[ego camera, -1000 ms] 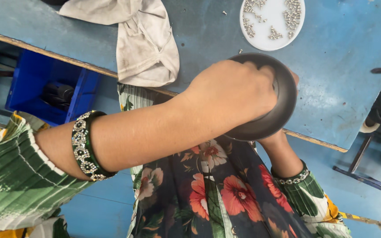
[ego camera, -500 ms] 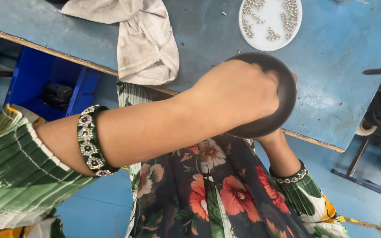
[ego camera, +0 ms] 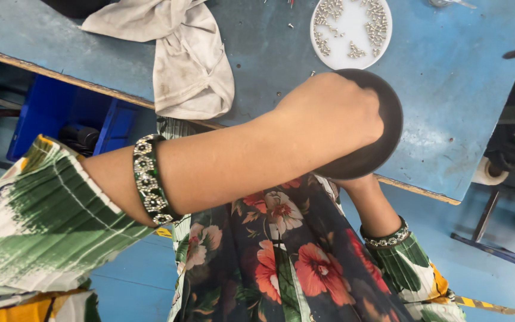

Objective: The person assembles a black cylindrical light fixture by inserting a white plastic ring and securing it with screws using a green power drill. They also wipe the fixture with a white cloth and handle small metal screws and red wires on the workbench.

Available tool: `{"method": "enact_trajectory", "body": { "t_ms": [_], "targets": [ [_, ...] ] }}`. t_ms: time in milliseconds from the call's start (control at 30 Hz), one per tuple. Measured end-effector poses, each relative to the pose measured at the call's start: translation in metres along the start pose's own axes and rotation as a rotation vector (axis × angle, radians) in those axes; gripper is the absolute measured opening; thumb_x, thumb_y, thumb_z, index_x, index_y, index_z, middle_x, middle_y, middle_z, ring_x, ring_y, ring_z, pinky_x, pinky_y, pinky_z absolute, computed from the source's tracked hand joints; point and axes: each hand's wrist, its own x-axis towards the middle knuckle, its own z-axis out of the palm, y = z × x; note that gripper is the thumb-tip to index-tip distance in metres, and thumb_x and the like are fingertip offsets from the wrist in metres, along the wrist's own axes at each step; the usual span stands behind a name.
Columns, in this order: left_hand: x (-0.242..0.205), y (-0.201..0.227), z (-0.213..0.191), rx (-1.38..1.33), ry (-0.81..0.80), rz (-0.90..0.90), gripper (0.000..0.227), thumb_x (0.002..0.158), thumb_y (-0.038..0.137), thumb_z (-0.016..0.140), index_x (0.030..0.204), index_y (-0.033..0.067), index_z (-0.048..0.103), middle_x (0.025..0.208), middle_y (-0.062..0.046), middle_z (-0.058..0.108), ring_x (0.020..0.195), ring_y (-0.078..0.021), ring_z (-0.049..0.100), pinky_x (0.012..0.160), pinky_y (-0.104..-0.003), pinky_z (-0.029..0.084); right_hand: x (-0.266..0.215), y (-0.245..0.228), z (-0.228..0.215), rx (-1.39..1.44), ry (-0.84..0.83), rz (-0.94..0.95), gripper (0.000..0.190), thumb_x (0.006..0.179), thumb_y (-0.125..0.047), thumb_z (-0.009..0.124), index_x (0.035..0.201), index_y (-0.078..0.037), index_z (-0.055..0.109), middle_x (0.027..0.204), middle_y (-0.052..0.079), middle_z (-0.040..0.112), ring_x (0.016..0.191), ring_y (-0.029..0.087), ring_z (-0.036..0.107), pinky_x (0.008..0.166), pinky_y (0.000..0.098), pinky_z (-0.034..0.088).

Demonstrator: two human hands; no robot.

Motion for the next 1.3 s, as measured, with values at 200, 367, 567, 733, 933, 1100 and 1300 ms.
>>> {"method": "enact_trajectory", "body": {
  "t_ms": [200, 367, 567, 733, 933, 1100, 1300],
  "targets": [
    [0.007, 0.008, -0.001, 0.102, -0.163, 0.197, 0.006, 0.069, 0.014, 0.072, 0.072, 0.0122, 0.078, 0.076, -0.006, 0.074, 0.073, -0.0272, 0.074, 0.056, -0.041, 0.058, -0.012, 0.023, -0.006, -0.164, -0.042, -0.027, 0.077, 0.083, -0.023, 0.086, 0.149, -0.011, 0.049, 0.153, 0.009, 0.052, 0.143, 0.025, 0.048, 0.120, 0.0426, 0.039],
    [0.015, 0.002, 0.002, 0.065, -0.151, 0.185, 0.009, 0.069, 0.017, 0.073, 0.073, 0.0117, 0.078, 0.076, -0.007, 0.074, 0.071, -0.0277, 0.074, 0.054, -0.041, 0.058, -0.010, 0.001, -0.007, -0.148, 0.092, -0.006, 0.089, 0.075, -0.034, 0.091, 0.148, -0.009, 0.048, 0.153, 0.011, 0.052, 0.142, 0.027, 0.050, 0.117, 0.0433, 0.041],
    [0.021, 0.008, 0.001, 0.033, -0.155, 0.095, 0.009, 0.073, 0.017, 0.071, 0.074, 0.0112, 0.078, 0.076, -0.007, 0.075, 0.072, -0.0273, 0.075, 0.058, -0.042, 0.059, -0.004, -0.082, -0.041, -0.488, 0.670, -0.780, 0.067, 0.075, -0.045, 0.094, 0.126, -0.021, 0.058, 0.121, -0.001, 0.054, 0.116, 0.023, 0.059, 0.099, 0.0433, 0.048],
    [0.031, 0.002, 0.002, -0.049, -0.221, 0.090, 0.010, 0.075, 0.020, 0.071, 0.075, 0.0124, 0.078, 0.075, -0.007, 0.074, 0.073, -0.0291, 0.074, 0.059, -0.044, 0.058, -0.015, -0.133, -0.083, -0.974, 0.318, -0.691, 0.036, 0.073, -0.035, 0.093, 0.095, -0.011, 0.078, 0.088, 0.004, 0.062, 0.090, 0.025, 0.062, 0.090, 0.0488, 0.048],
    [0.038, -0.002, 0.007, -0.090, -0.271, 0.062, 0.011, 0.077, 0.018, 0.069, 0.080, 0.0137, 0.078, 0.080, -0.008, 0.075, 0.077, -0.0286, 0.074, 0.063, -0.043, 0.058, 0.008, -0.165, -0.083, -1.096, -0.101, -0.548, 0.035, 0.077, -0.030, 0.084, 0.104, -0.010, 0.078, 0.097, 0.003, 0.073, 0.101, 0.021, 0.067, 0.100, 0.0430, 0.044],
    [0.040, 0.002, 0.008, -0.131, -0.397, 0.016, 0.011, 0.078, 0.018, 0.067, 0.080, 0.0131, 0.077, 0.083, -0.008, 0.075, 0.079, -0.0278, 0.074, 0.065, -0.043, 0.058, 0.019, -0.171, -0.089, -1.057, -0.295, -0.532, 0.024, 0.081, -0.030, 0.078, 0.099, -0.013, 0.075, 0.087, 0.002, 0.070, 0.089, 0.019, 0.066, 0.095, 0.0405, 0.045],
    [0.036, 0.004, 0.006, -0.107, -0.380, 0.056, 0.010, 0.077, 0.015, 0.068, 0.080, 0.0119, 0.077, 0.083, -0.009, 0.075, 0.079, -0.0279, 0.074, 0.065, -0.042, 0.058, 0.029, -0.176, -0.085, -1.085, -0.479, -0.529, 0.032, 0.075, -0.018, 0.069, 0.105, -0.009, 0.074, 0.082, 0.002, 0.071, 0.078, 0.021, 0.067, 0.076, 0.0351, 0.048]
  ]
}}
